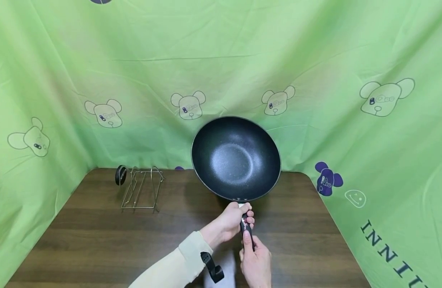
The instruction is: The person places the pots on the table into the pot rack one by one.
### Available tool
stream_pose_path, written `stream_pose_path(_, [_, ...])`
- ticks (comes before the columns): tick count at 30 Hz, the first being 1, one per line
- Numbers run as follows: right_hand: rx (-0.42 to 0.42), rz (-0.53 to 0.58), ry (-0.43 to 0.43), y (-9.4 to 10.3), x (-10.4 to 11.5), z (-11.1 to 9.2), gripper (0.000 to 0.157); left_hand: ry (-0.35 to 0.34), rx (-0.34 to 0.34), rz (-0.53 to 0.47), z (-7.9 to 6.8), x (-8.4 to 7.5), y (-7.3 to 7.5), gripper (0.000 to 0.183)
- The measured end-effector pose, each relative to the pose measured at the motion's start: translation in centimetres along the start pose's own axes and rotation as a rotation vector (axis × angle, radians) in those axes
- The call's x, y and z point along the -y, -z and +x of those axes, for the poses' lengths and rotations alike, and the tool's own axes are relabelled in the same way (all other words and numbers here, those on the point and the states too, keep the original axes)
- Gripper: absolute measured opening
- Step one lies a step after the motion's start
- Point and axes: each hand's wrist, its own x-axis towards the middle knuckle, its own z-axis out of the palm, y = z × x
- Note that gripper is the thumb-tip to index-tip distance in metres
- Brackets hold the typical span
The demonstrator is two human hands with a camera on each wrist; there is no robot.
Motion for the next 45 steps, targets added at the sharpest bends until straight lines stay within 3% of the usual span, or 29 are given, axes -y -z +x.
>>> stream_pose_path(45, [0.034,0.03,0.012,-0.8,0.5,0.2,0.055,-0.02,-0.03,0.025,-0.3,-1.1,0.5,0.014])
